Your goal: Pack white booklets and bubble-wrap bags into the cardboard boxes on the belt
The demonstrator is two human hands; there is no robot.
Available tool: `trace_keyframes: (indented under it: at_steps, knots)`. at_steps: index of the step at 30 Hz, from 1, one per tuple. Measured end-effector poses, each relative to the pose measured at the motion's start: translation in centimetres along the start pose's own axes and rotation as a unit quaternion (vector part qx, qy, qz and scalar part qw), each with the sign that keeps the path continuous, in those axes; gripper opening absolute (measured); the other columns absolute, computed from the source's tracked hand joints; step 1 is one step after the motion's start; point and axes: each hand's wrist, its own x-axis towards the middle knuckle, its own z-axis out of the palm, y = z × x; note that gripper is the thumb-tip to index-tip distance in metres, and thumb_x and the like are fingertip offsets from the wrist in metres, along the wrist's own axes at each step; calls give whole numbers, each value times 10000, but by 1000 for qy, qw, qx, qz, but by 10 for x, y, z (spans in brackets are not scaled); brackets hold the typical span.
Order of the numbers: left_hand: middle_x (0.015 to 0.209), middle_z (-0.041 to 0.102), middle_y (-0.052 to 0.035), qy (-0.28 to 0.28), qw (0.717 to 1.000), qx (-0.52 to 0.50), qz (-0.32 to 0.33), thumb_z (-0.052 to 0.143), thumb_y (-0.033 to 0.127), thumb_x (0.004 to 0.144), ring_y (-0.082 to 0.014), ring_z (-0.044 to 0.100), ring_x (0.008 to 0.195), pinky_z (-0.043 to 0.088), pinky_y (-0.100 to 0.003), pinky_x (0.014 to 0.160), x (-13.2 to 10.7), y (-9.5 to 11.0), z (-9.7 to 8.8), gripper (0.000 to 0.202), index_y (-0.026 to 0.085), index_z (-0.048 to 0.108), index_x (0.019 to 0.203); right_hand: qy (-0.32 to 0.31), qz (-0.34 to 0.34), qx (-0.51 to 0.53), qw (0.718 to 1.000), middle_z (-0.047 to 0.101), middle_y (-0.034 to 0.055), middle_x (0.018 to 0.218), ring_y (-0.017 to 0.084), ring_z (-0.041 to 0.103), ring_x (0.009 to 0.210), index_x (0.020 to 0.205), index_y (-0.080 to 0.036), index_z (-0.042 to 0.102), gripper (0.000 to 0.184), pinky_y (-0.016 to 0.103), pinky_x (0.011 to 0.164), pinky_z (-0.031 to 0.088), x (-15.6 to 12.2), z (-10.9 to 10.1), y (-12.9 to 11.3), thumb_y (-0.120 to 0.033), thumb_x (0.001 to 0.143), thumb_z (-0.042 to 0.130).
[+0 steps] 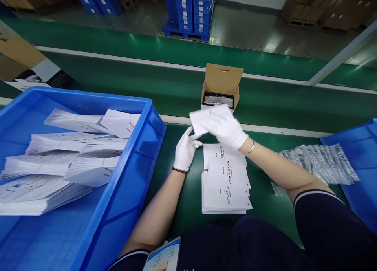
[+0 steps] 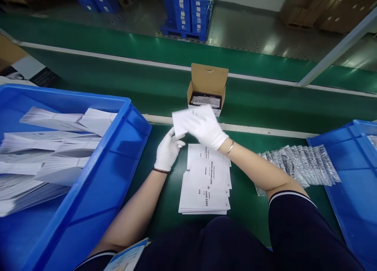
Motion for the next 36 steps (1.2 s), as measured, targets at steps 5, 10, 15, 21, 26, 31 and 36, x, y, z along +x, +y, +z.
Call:
trace_keyframes:
  at_steps: [5,10,15,21,26,31,36]
  knots:
    - [993,714,-142,16,999,-18,-47,687,397,828,-136,677,741,514,-227,658,2,4,-2,481,111,620,1210,22,173,-65,983,461,108,1508,321,329,1436,1399,-205,533,441,576,1154,258,21,3,87,-220,990,370]
    - [1006,709,-137,-5,999,7,-41,672,432,827,-151,687,772,533,-249,690,4,0,-6,468,123,633,1177,-152,246,29,957,416,138,1533,379,327,1420,1458,-152,465,602,565,1139,297,12,36,126,-485,957,447]
    - [1168,697,-136,-20,935,331,128,540,452,908,-226,675,1026,513,-397,968,-5,-5,-8,446,157,647,1225,-144,267,-20,953,443,188,1484,418,410,1327,1446,-122,445,604,610,1058,339,-10,17,94,-415,921,504]
    - [1313,641,-123,-76,733,639,221,513,367,920,-292,521,1293,377,-458,1137,-10,-5,-14,386,160,706,1182,-361,238,40,901,604,154,1283,374,597,1052,1341,-219,565,531,493,804,514,-67,-36,6,-464,870,579]
    - [1179,704,-110,-55,713,666,213,462,397,956,-268,612,1148,451,-430,1052,-21,-1,-10,418,164,690,1218,-316,334,91,884,591,151,1310,365,575,1141,1354,-216,558,573,510,891,520,-115,-58,-53,-521,872,610]
    - [985,744,-70,-78,746,638,175,414,416,982,-216,680,953,518,-370,930,-37,4,0,439,175,682,1233,-252,194,164,934,439,138,1491,368,354,1398,1442,-204,465,768,537,1112,389,-145,-73,-75,-489,784,740]
    - [769,721,-30,-144,772,604,135,432,438,976,-175,668,745,534,-322,801,-42,6,1,429,193,706,1197,-250,173,140,942,434,108,1512,363,360,1402,1471,-240,433,701,547,1056,441,-169,-78,-72,-147,805,631]
